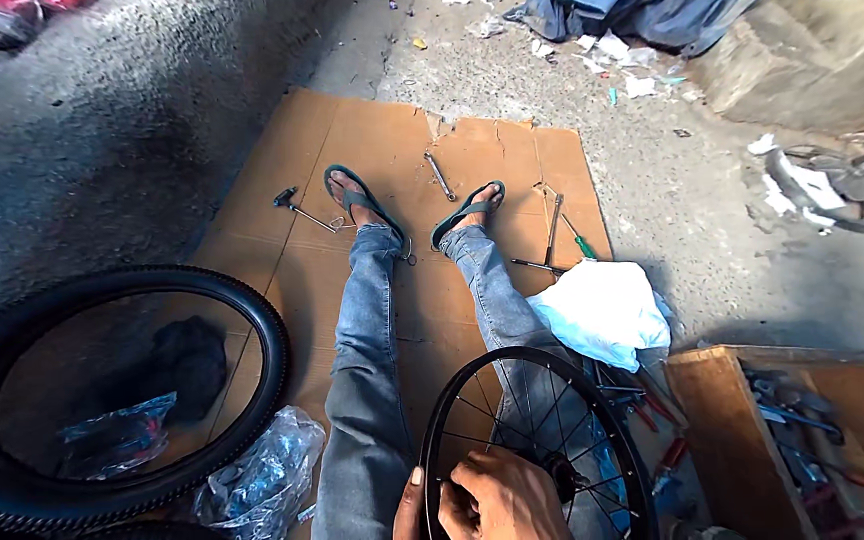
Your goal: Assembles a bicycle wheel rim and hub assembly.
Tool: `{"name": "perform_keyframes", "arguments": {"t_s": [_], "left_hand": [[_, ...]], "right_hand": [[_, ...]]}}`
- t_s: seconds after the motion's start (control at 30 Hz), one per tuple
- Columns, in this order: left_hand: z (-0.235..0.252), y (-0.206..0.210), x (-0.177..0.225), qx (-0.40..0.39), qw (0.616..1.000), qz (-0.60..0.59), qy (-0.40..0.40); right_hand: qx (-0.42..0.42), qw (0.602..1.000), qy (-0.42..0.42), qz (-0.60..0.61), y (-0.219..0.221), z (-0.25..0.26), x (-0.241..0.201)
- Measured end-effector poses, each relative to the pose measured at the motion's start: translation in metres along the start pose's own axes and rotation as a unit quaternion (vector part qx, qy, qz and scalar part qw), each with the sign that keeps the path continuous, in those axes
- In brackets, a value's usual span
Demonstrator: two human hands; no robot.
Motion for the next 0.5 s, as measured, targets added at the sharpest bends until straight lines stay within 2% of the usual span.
{"name": "perform_keyframes", "arguments": {"t_s": [0.13, 0.23, 0.3, 0.37, 0.5], "left_hand": [[0.006, 0.002, -0.005, -0.04, 0.999, -0.031, -0.013], [0.002, 0.002, -0.005, -0.036, 0.998, -0.041, -0.019], [-0.002, 0.006, -0.003, -0.035, 0.998, -0.047, -0.026], [-0.004, 0.011, 0.0, -0.039, 0.998, -0.044, -0.027], [-0.008, 0.015, 0.003, -0.056, 0.998, -0.025, -0.01]], "right_hand": [[-0.022, 0.999, -0.019, 0.021, 0.005, 0.002, 0.0], [-0.059, 0.994, -0.069, 0.06, 0.011, 0.004, -0.003], [-0.052, 0.992, -0.096, 0.059, 0.011, 0.004, -0.007], [-0.024, 0.994, -0.087, 0.057, 0.006, 0.003, -0.008], [0.024, 0.998, -0.013, 0.057, -0.009, 0.005, -0.011]]}}
Point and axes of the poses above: each hand's wrist, its own z-axis towards the middle knuckle, its own y-axis out of the palm, x = y × z, the point moved 10 cm from there along z, towards the middle knuckle, and after that the axes turned 5 degrees about x, right-handed, at the moved point
